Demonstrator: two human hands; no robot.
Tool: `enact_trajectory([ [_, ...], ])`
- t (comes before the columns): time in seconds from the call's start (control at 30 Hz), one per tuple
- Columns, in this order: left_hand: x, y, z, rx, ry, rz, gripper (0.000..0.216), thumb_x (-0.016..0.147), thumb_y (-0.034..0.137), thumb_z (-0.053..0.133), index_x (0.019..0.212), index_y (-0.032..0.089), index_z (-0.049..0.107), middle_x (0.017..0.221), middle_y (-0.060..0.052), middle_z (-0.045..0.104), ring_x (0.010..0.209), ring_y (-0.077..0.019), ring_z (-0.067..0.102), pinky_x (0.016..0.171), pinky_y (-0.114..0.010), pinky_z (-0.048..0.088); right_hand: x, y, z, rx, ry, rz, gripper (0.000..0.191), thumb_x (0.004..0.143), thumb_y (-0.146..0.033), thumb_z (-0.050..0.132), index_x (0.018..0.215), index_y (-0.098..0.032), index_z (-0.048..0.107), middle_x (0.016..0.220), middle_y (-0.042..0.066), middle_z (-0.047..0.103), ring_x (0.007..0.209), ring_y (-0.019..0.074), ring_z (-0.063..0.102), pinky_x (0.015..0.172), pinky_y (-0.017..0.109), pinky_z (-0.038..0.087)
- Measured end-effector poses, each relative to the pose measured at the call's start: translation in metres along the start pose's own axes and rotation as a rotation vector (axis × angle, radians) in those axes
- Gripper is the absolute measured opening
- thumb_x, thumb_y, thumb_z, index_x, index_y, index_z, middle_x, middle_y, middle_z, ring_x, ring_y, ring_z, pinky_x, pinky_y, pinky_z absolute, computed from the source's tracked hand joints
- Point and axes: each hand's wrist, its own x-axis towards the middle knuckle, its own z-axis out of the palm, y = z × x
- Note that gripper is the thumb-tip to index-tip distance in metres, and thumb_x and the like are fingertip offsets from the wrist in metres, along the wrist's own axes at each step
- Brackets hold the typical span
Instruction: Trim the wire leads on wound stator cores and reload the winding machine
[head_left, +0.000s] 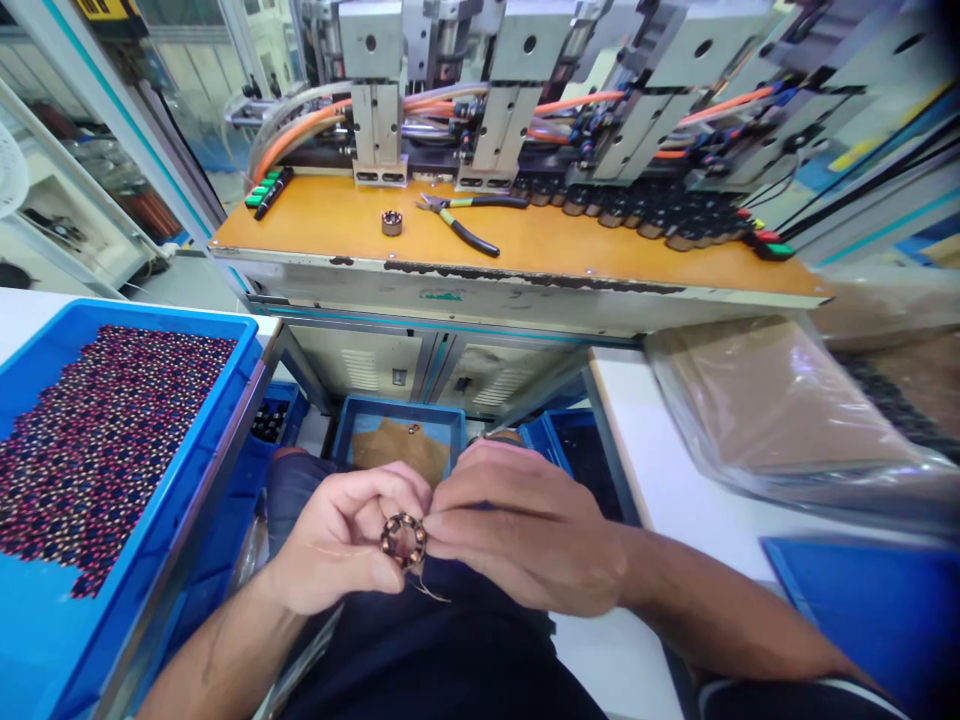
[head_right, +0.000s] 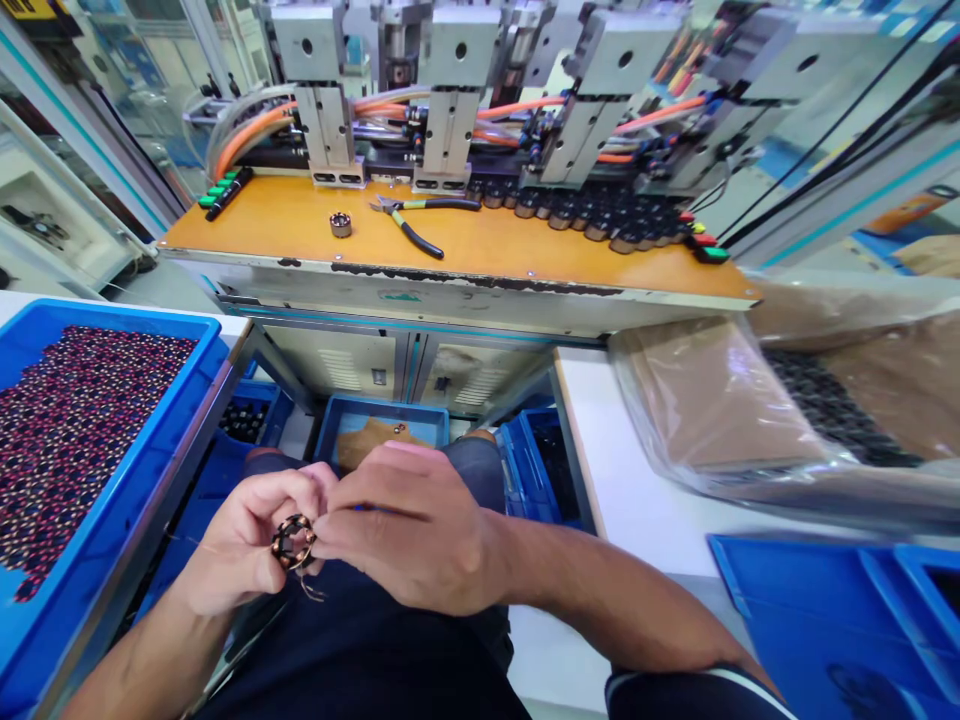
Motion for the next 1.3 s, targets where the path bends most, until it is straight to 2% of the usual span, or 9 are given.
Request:
enact_trajectory([
  [0.27, -0.002, -0.002, 0.001, 0.327, 0.118, 0.27, 0.035, 0.068, 0.016, 0.085, 0.101, 0.024, 0.076, 0.1, -0.006, 0.06, 0.08, -0.0118, 0.058, 0.071, -0.022, 0.051, -0.007, -0.007, 0.015, 0.068, 0.151, 0.193, 0.006, 0.088, -0.007, 0.059, 0.088, -0.011, 0.063, 0.078, 0.008, 0.066, 0.071, 0.0124, 0.064, 0.064, 0.024, 0.056],
  [0.4, -0.006, 0.001, -0.003, 0.322, 0.097, 0.113, 0.053, 0.07, 0.023, 0.085, 0.12, 0.026, 0.067, 0.098, -0.004, 0.065, 0.084, -0.0125, 0.062, 0.076, -0.021, 0.052, -0.01, -0.005, 0.019, -0.006, 0.209, 0.109, 0.007, 0.089, -0.007, 0.057, 0.087, -0.011, 0.062, 0.077, 0.008, 0.066, 0.072, 0.013, 0.064, 0.067, 0.026, 0.057],
  [0.53, -0.01, 0.004, -0.006, 0.359, 0.058, -0.016, 0.02, 0.087, 0.021, 0.069, 0.107, 0.022, 0.068, 0.08, -0.001, 0.067, 0.069, -0.0085, 0.063, 0.065, -0.017, 0.051, -0.012, -0.004, 0.019, -0.051, 0.19, 0.098, 0.009, 0.091, -0.01, 0.055, 0.086, -0.011, 0.063, 0.076, 0.008, 0.066, 0.069, 0.0131, 0.063, 0.065, 0.027, 0.057],
  [0.73, -0.011, 0.0, -0.002, 0.387, 0.155, 0.165, 0.029, 0.087, 0.008, 0.065, 0.111, 0.024, 0.068, 0.088, -0.002, 0.069, 0.069, -0.0115, 0.069, 0.064, -0.021, 0.057, -0.014, -0.006, 0.023, -0.172, 0.231, 0.157, 0.007, 0.086, -0.006, 0.059, 0.083, -0.012, 0.063, 0.075, 0.006, 0.066, 0.067, 0.013, 0.063, 0.064, 0.027, 0.056],
  [0.87, -0.007, 0.001, -0.002, 0.334, 0.132, 0.294, 0.028, 0.074, 0.006, 0.077, 0.097, 0.022, 0.073, 0.114, -0.007, 0.065, 0.084, -0.0153, 0.071, 0.078, -0.028, 0.06, -0.012, -0.006, 0.023, -0.157, 0.247, 0.235, 0.007, 0.084, -0.005, 0.06, 0.083, -0.011, 0.063, 0.075, 0.008, 0.066, 0.066, 0.0138, 0.063, 0.061, 0.027, 0.055],
  [1.0, -0.006, -0.004, -0.004, 0.212, 0.085, 0.35, 0.023, 0.067, 0.015, 0.086, 0.075, 0.018, 0.065, 0.106, -0.006, 0.071, 0.104, -0.0252, 0.069, 0.093, -0.039, 0.056, -0.011, -0.006, 0.02, -0.105, 0.225, 0.193, 0.007, 0.085, -0.005, 0.058, 0.084, -0.011, 0.062, 0.075, 0.008, 0.066, 0.067, 0.0139, 0.064, 0.062, 0.027, 0.056],
  [1.07, -0.006, -0.007, -0.005, 0.109, 0.069, 0.34, 0.026, 0.068, 0.019, 0.086, 0.077, 0.019, 0.062, 0.099, -0.003, 0.073, 0.111, -0.0275, 0.067, 0.099, -0.045, 0.052, -0.012, -0.004, 0.02, -0.106, 0.231, 0.114, 0.007, 0.087, -0.007, 0.057, 0.085, -0.011, 0.062, 0.076, 0.007, 0.066, 0.067, 0.0137, 0.063, 0.063, 0.028, 0.057],
  [1.17, -0.003, -0.008, -0.005, 0.086, 0.076, 0.242, 0.035, 0.073, 0.037, 0.082, 0.1, 0.022, 0.066, 0.109, -0.007, 0.071, 0.118, -0.0274, 0.063, 0.101, -0.042, 0.048, -0.014, 0.001, 0.022, -0.151, 0.26, -0.011, 0.007, 0.089, -0.008, 0.055, 0.085, -0.01, 0.061, 0.074, 0.008, 0.064, 0.064, 0.014, 0.061, 0.058, 0.029, 0.054],
  [1.3, 0.0, -0.002, -0.007, 0.236, 0.01, -0.056, 0.043, 0.085, 0.049, 0.067, 0.11, 0.015, 0.065, 0.092, -0.007, 0.066, 0.081, -0.016, 0.063, 0.073, -0.026, 0.051, -0.016, 0.003, 0.023, -0.201, 0.254, -0.063, 0.01, 0.09, -0.009, 0.054, 0.084, -0.009, 0.061, 0.071, 0.008, 0.062, 0.062, 0.0146, 0.06, 0.052, 0.029, 0.049],
])
